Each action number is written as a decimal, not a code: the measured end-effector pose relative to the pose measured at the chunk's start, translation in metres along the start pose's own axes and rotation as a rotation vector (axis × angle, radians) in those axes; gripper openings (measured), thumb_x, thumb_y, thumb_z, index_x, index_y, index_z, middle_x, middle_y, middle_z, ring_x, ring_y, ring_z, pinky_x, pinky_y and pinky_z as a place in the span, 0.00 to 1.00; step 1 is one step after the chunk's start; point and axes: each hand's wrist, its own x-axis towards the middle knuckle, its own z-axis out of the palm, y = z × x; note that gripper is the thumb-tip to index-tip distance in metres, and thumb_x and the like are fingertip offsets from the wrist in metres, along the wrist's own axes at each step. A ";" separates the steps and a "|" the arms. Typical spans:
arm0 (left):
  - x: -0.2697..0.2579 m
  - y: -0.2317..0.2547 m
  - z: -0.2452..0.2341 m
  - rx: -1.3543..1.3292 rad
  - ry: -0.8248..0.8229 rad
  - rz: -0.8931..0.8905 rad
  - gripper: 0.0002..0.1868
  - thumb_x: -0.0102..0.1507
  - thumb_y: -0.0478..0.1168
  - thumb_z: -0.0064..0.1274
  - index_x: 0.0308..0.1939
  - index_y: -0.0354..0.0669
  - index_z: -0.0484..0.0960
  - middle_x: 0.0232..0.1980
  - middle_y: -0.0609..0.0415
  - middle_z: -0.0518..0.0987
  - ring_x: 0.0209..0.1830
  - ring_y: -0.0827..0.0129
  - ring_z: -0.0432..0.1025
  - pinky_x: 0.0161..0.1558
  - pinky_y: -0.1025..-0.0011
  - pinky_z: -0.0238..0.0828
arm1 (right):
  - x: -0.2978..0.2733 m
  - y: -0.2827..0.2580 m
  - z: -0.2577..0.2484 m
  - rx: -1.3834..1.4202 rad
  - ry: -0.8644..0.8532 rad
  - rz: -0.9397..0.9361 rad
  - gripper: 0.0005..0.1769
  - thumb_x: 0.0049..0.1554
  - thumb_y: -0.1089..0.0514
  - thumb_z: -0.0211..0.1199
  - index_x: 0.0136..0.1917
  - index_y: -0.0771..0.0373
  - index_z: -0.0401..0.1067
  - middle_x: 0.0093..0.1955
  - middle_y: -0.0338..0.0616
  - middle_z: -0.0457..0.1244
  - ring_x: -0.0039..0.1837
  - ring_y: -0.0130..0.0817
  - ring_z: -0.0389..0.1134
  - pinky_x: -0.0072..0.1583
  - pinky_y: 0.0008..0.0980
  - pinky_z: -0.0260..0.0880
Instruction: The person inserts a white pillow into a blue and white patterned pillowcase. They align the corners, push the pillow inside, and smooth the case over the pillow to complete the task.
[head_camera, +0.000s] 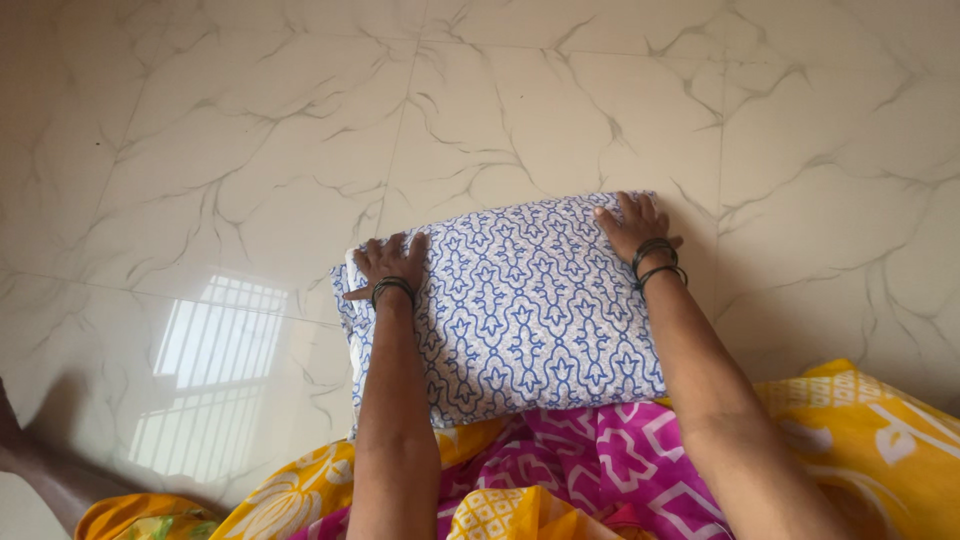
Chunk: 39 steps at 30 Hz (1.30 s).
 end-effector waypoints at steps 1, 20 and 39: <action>0.001 -0.004 0.003 -0.027 0.003 -0.005 0.38 0.61 0.75 0.38 0.73 0.77 0.66 0.84 0.65 0.49 0.86 0.57 0.31 0.66 0.16 0.26 | -0.004 0.010 0.001 0.030 0.006 0.021 0.46 0.55 0.20 0.40 0.81 0.36 0.45 0.87 0.34 0.36 0.82 0.53 0.42 0.70 0.79 0.42; 0.057 -0.133 0.075 -0.454 0.225 -0.163 0.57 0.59 0.74 0.47 0.79 0.42 0.47 0.67 0.25 0.69 0.68 0.39 0.66 0.68 0.52 0.62 | -0.054 0.046 -0.059 0.275 -0.219 -0.617 0.74 0.41 0.46 0.82 0.84 0.58 0.34 0.85 0.56 0.44 0.84 0.48 0.44 0.77 0.43 0.46; 0.004 0.003 0.200 -1.593 -0.216 -0.122 0.34 0.58 0.51 0.65 0.60 0.31 0.77 0.47 0.46 0.76 0.44 0.60 0.70 0.41 0.59 0.72 | -0.057 -0.018 0.083 -0.261 0.385 -0.457 0.57 0.56 0.21 0.58 0.86 0.43 0.37 0.88 0.56 0.24 0.84 0.69 0.24 0.70 0.82 0.34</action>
